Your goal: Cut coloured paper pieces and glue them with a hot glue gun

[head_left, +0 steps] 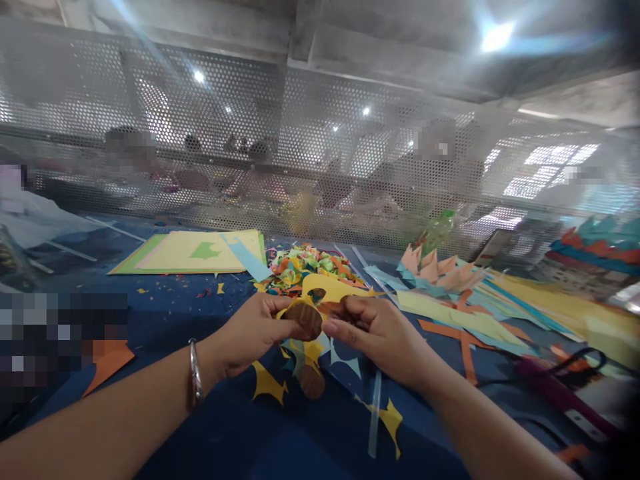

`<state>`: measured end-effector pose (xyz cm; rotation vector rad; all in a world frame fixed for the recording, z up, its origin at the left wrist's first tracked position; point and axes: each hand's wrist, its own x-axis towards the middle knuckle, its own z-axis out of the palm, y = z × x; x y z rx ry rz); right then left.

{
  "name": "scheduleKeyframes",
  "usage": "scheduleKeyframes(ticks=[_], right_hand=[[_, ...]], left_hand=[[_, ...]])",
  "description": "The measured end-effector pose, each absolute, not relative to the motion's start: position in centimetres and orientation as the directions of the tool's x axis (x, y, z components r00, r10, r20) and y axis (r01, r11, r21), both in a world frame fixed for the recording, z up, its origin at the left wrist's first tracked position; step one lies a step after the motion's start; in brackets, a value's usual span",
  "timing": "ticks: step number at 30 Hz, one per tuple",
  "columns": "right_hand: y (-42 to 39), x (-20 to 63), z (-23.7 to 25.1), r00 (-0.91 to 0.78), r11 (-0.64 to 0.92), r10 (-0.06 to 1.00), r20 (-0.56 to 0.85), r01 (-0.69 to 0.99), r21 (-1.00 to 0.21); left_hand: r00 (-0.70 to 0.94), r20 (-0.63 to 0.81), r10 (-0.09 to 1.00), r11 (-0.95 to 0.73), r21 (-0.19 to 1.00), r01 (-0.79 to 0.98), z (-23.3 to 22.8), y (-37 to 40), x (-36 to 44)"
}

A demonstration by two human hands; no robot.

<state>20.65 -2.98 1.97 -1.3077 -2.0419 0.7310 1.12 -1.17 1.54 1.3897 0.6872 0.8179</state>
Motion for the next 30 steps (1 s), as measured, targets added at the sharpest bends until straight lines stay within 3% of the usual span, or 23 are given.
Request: scheduleKeyframes(ticks=[9,13,18,23,30], right_hand=[[-3.0,19.6,1.3,-0.3,0.363,0.921,0.249,0.425,-0.829],[-3.2,19.7,2.0,-0.248,0.35,0.931,0.268,0.393,-0.85],[-3.2,20.2,1.8,-0.184,0.365,0.93,0.319,0.36,-0.859],[-3.3,19.6,1.7,-0.234,0.366,0.925,0.299,0.347,-0.863],[-3.1,19.8,1.8,-0.313,0.377,0.913,0.261,0.402,-0.835]], left_hand=[[0.574,0.01,0.819,0.039,0.997,-0.073,0.9,-1.4,1.3],[0.576,0.065,0.815,0.057,0.98,-0.191,1.6,-1.4,0.5],[0.668,0.149,0.729,0.092,0.946,-0.311,1.9,-1.8,0.6],[0.497,0.092,0.863,0.084,0.944,-0.32,0.7,-1.9,1.8],[0.378,0.117,0.918,0.0,0.955,-0.296,0.4,-1.5,1.7]])
